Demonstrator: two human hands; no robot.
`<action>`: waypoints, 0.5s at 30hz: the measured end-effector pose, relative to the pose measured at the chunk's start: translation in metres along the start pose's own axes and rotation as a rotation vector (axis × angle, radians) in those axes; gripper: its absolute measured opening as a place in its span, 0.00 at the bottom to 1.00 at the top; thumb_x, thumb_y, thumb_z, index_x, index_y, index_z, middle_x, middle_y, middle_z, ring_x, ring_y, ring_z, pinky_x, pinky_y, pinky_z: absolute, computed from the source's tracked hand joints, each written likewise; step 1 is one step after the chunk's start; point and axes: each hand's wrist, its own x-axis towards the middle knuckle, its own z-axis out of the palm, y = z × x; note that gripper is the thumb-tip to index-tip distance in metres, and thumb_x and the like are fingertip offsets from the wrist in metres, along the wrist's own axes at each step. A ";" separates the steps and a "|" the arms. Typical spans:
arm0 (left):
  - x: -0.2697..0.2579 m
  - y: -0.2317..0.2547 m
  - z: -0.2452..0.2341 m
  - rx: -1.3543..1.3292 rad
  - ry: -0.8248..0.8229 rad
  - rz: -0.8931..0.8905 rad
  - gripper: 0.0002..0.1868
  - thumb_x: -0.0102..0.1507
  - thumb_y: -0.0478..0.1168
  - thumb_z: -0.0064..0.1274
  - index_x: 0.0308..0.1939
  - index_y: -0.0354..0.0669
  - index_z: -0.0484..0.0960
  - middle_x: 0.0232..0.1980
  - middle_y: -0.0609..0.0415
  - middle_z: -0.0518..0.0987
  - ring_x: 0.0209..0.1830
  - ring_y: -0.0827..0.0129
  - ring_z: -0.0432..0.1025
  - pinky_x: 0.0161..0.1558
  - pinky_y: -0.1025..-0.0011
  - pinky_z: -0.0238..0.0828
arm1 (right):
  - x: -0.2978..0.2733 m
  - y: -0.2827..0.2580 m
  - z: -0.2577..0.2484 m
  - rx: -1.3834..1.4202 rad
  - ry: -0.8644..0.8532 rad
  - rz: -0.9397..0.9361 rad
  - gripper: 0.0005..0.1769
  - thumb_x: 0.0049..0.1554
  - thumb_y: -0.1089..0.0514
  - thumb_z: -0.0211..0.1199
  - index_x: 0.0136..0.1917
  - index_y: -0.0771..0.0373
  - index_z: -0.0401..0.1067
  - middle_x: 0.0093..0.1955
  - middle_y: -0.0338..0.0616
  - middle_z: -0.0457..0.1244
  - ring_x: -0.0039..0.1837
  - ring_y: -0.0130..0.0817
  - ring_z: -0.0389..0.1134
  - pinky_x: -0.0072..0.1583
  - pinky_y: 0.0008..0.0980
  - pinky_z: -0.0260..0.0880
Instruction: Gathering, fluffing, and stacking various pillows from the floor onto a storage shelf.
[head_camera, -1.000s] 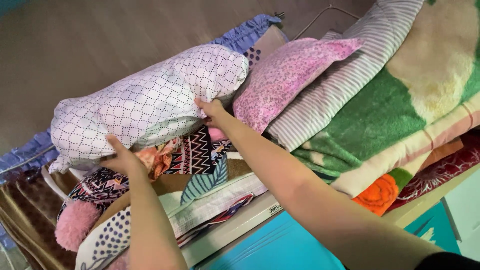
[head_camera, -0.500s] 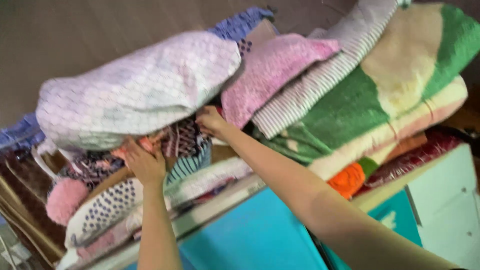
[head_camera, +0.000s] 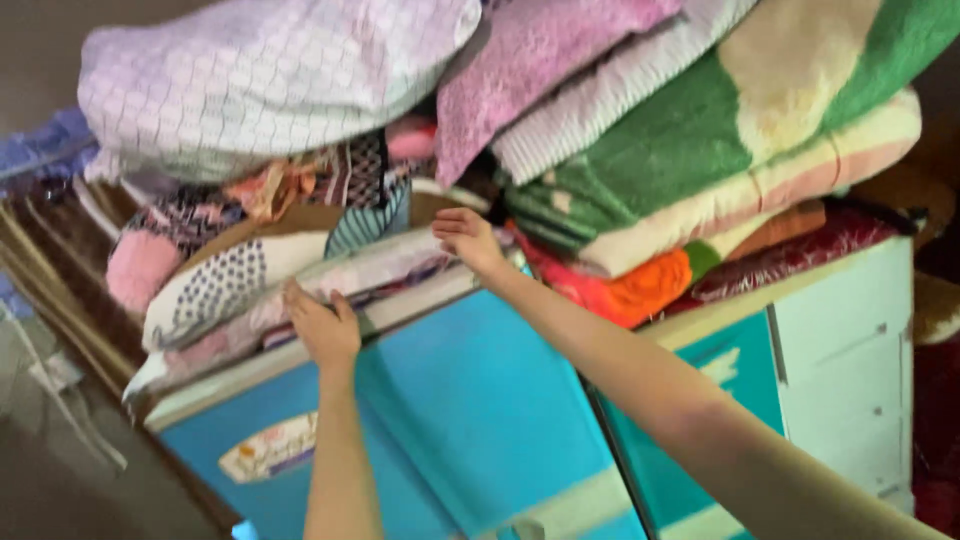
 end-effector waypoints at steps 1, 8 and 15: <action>-0.015 -0.001 -0.006 -0.021 -0.002 -0.025 0.40 0.68 0.43 0.49 0.77 0.22 0.51 0.78 0.24 0.56 0.80 0.32 0.49 0.79 0.47 0.43 | -0.023 0.000 -0.007 0.017 -0.021 -0.003 0.27 0.51 0.73 0.57 0.64 0.64 0.68 0.60 0.49 0.69 0.62 0.38 0.70 0.57 0.32 0.72; -0.157 -0.004 -0.052 -0.150 -0.033 -0.089 0.33 0.67 0.32 0.47 0.75 0.26 0.57 0.77 0.29 0.61 0.80 0.38 0.53 0.81 0.49 0.44 | -0.243 0.010 -0.067 -0.122 -0.061 0.132 0.16 0.60 0.69 0.55 0.61 0.63 0.71 0.58 0.46 0.70 0.61 0.33 0.72 0.60 0.33 0.73; -0.377 -0.003 -0.125 -0.183 -0.234 -0.251 0.35 0.65 0.29 0.46 0.76 0.28 0.56 0.78 0.31 0.61 0.81 0.40 0.52 0.81 0.52 0.46 | -0.493 0.088 -0.147 -0.304 0.123 0.580 0.16 0.59 0.68 0.52 0.58 0.62 0.73 0.55 0.44 0.72 0.58 0.32 0.72 0.56 0.32 0.73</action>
